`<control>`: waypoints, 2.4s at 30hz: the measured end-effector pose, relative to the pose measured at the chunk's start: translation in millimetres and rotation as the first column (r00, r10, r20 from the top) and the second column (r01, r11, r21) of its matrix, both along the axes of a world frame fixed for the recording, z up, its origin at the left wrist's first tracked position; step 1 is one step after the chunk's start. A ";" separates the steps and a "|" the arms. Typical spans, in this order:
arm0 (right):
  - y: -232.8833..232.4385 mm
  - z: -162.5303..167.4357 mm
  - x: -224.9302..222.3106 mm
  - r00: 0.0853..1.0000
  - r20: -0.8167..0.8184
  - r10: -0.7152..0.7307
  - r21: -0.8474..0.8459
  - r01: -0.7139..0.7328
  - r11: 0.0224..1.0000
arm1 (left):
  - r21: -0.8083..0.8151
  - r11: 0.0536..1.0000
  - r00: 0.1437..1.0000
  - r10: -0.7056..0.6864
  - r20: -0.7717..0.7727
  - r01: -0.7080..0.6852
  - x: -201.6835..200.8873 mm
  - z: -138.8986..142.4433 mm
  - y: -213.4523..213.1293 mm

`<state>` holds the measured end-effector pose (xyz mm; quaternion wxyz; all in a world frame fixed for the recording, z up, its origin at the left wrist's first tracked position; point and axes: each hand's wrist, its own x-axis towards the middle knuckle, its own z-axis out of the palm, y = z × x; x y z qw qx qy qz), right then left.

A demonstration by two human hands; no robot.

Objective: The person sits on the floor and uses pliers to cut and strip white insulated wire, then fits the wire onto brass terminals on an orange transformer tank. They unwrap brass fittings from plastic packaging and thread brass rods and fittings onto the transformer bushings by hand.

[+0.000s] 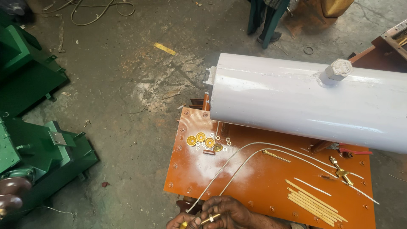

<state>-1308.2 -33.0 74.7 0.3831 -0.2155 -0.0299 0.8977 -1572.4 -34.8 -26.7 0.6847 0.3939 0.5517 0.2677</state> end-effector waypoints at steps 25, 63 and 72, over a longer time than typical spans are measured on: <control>24.0 -32.7 -27.2 0.935 0.325 -0.143 0.174 0.089 0.981 | 0.272 0.956 0.985 0.143 -0.100 -0.111 53.6 126.7 38.5; -0.7 -0.5 -8.5 0.965 0.197 -0.174 -0.061 0.190 0.980 | 0.246 0.969 0.979 0.043 -0.198 0.007 57.9 110.9 20.0; -1.0 0.2 -11.3 0.944 0.247 -0.217 -0.046 0.236 0.971 | 0.372 0.927 0.973 0.049 -0.226 0.040 56.3 111.6 24.6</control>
